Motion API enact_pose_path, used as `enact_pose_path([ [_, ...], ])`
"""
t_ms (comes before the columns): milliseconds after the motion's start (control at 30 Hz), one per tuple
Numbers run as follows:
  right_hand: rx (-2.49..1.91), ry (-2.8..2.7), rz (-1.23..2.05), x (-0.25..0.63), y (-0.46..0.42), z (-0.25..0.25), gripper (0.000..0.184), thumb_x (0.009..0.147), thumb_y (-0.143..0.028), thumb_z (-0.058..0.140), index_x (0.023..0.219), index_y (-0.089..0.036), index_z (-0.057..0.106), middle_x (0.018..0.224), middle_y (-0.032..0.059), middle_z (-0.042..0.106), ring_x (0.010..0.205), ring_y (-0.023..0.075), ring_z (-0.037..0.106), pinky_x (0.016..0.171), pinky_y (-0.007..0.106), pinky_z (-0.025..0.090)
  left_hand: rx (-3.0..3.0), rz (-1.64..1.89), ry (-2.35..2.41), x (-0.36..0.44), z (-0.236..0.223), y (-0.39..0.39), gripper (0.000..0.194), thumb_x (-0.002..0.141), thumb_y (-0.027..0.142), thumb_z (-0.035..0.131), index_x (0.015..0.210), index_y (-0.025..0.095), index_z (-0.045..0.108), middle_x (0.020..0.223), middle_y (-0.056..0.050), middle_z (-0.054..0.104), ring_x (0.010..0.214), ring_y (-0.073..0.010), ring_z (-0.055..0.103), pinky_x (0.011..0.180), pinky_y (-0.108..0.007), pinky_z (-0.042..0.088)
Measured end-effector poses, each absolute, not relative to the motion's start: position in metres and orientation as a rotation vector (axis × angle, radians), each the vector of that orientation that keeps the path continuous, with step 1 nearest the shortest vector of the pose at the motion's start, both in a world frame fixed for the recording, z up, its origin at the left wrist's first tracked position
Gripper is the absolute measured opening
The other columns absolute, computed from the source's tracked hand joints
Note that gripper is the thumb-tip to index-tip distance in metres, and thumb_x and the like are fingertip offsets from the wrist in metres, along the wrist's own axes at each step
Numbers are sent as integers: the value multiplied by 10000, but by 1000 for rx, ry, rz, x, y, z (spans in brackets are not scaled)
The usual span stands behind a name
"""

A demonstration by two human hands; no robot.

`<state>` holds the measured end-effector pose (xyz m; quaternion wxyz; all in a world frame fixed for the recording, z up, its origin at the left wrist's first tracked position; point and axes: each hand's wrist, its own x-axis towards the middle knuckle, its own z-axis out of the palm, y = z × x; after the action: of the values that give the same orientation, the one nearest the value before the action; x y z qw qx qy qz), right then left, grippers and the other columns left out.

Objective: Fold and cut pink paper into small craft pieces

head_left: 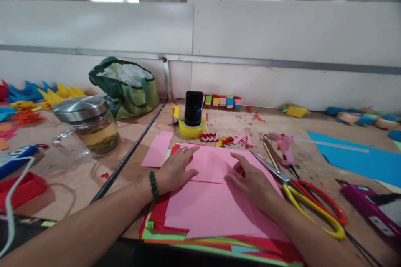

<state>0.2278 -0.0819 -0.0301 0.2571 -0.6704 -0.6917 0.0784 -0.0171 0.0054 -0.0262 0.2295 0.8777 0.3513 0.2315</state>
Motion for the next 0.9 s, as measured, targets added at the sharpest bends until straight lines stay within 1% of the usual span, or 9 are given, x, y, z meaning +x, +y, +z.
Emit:
enact_pose_path([
  [67, -1763, -1953, -6, 225, -81, -30, 439, 851, -307, 577, 1272, -187, 539, 955, 78, 671, 823, 218, 635, 666, 335, 520, 2644, 731, 902, -16, -24, -2, 472, 853, 213, 572, 1320, 201, 499, 1127, -113, 564, 1007, -235, 521, 871, -384, 424],
  [133, -1534, -2196, -196, 220, -82, -28, 272, 890, -229, 538, 1142, -201, 638, 1060, 105, 655, 951, 233, 596, 761, 357, 508, 2871, 639, 688, -14, -20, -14, 310, 923, 243, 479, 1216, 248, 578, 1089, -92, 572, 974, -227, 514, 856, -388, 408],
  [233, -1218, -2589, -248, 213, -86, -21, 190, 917, -151, 516, 987, -190, 688, 975, 77, 685, 926, 200, 574, 816, 344, 480, 3061, 378, 490, -10, -12, -30, 244, 953, 317, 421, 1079, 241, 615, 962, -61, 600, 878, -225, 512, 792, -391, 390],
  [300, -1215, -2686, -240, 213, -90, -16, 172, 906, -125, 533, 951, -177, 690, 872, 59, 688, 880, 191, 571, 794, 332, 478, 3099, 310, 524, -11, -8, -35, 237, 945, 347, 431, 1020, 211, 610, 948, -63, 604, 863, -231, 508, 783, -398, 379],
  [433, -1292, -2664, -290, 231, -101, -13, 229, 870, -32, 505, 877, -165, 692, 829, 68, 674, 843, 194, 572, 771, 324, 486, 3092, 223, 637, -28, -1, -38, 238, 942, 338, 437, 930, 171, 606, 930, -75, 612, 867, -230, 517, 825, -401, 370],
  [600, -1333, -2551, -321, 256, -122, -19, 323, 812, 38, 452, 869, -175, 689, 832, 60, 675, 821, 184, 601, 757, 304, 518, 3014, 297, 786, -62, -7, -43, 234, 939, 320, 453, 973, 173, 633, 988, -85, 626, 924, -231, 545, 869, -401, 375],
  [767, -1487, -2360, -326, 256, -134, -30, 399, 774, 55, 399, 907, -183, 690, 895, 60, 689, 847, 174, 632, 712, 270, 537, 2829, 363, 1110, -57, -3, -39, 329, 928, 344, 473, 739, 154, 663, 877, -99, 649, 869, -226, 577, 820, -368, 423],
  [833, -1495, -2307, -365, 254, -136, -34, 379, 766, 47, 413, 893, -181, 688, 868, 61, 695, 830, 187, 637, 714, 284, 544, 2729, 387, 1175, -41, 1, -32, 319, 911, 388, 496, 808, 136, 664, 897, -115, 646, 875, -241, 584, 807, -372, 438],
  [900, -1491, -2287, -419, 254, -138, -39, 383, 749, 44, 428, 929, -181, 681, 882, 56, 706, 832, 200, 640, 720, 300, 549, 2579, 408, 1152, -23, 1, -24, 370, 855, 451, 569, 1035, 132, 627, 1022, -126, 631, 927, -254, 591, 808, -367, 453],
])
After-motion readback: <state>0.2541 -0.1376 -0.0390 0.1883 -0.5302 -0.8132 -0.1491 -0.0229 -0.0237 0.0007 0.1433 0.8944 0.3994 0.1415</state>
